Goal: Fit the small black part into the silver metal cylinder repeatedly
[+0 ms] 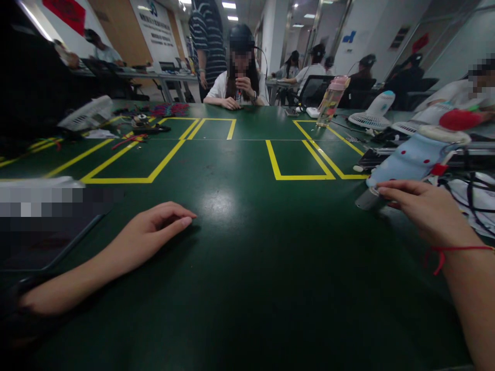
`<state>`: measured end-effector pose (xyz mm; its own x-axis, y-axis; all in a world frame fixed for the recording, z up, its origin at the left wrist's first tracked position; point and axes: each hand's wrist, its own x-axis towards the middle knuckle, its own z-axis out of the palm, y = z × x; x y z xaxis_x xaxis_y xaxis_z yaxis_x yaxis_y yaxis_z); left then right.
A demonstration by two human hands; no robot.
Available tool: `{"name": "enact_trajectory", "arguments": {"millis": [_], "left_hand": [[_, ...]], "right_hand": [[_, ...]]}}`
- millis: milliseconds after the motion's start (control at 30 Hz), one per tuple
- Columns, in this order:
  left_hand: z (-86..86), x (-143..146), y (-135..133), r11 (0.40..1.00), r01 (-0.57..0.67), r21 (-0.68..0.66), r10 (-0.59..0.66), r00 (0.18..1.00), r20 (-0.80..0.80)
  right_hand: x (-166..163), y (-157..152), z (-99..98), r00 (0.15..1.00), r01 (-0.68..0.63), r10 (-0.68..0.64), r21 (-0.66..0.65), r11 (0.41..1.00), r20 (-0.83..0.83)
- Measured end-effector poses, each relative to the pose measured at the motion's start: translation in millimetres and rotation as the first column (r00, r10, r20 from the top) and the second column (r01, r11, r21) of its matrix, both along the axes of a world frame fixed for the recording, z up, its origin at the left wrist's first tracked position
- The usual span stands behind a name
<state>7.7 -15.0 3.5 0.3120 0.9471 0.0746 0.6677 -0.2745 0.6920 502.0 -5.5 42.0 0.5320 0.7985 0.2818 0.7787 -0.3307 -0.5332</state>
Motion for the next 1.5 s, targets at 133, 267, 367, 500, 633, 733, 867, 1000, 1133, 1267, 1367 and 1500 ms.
{"name": "enact_trajectory", "arguments": {"millis": [133,267,367,500,633,733,867,1000,1133,1267,1367,1500], "left_hand": [[0.9,0,0,1.0,-0.001,0.005,0.001,1.0,-0.008],[1.8,1,0,1.0,-0.003,0.001,0.003,1.0,-0.007],[2.0,1,0,1.0,0.004,0.001,-0.004,1.0,-0.007],[2.5,3,0,1.0,0.019,0.014,-0.019,1.0,-0.013],[3.0,4,0,1.0,0.021,0.021,-0.02,1.0,-0.023],[1.9,4,0,0.999,0.022,0.043,-0.021,1.0,-0.018],[0.2,3,0,0.998,0.027,0.052,-0.026,1.0,-0.014],[2.4,5,0,0.997,0.037,0.062,-0.036,0.999,-0.022],[11.5,20,-3,0.992,0.059,0.113,-0.06,0.998,0.009],[24.7,48,-7,0.969,0.144,0.2,-0.153,0.988,0.033],[32.9,66,-6,0.956,0.165,0.243,-0.18,0.983,0.041],[39.3,65,-3,0.967,0.081,0.242,-0.101,0.992,0.074]], "right_hand": [[-5,-3,4.5,0.986,0.02,-0.027,-0.044,0.999,-0.165],[-2,-3,3.2,0.999,0.038,-0.036,-0.133,0.99,0.021],[-7,-3,-0.8,0.998,0.031,-0.023,-0.131,0.991,0.061],[-51,-6,-6.4,0.99,-0.136,0.138,0.127,0.983,-0.008],[-137,-14,-13.2,0.753,-0.613,0.651,0.259,0.747,-0.095],[-198,-17,-18.9,0.488,-0.828,0.863,0.241,0.506,-0.134],[-234,-16,-27.7,0.364,-0.907,0.922,0.176,0.384,-0.135],[-234,-15,-38.0,0.345,-0.912,0.927,0.181,0.368,-0.146],[-231,-14,-45.2,0.337,-0.89,0.913,0.24,0.389,-0.23],[-233,-12,-46.1,0.321,-0.882,0.903,0.257,0.395,-0.285],[-233,-12,-44.3,0.311,-0.886,0.904,0.254,0.387,-0.292],[-233,-13,-41.5,0.294,-0.896,0.907,0.244,0.372,-0.301]]}}
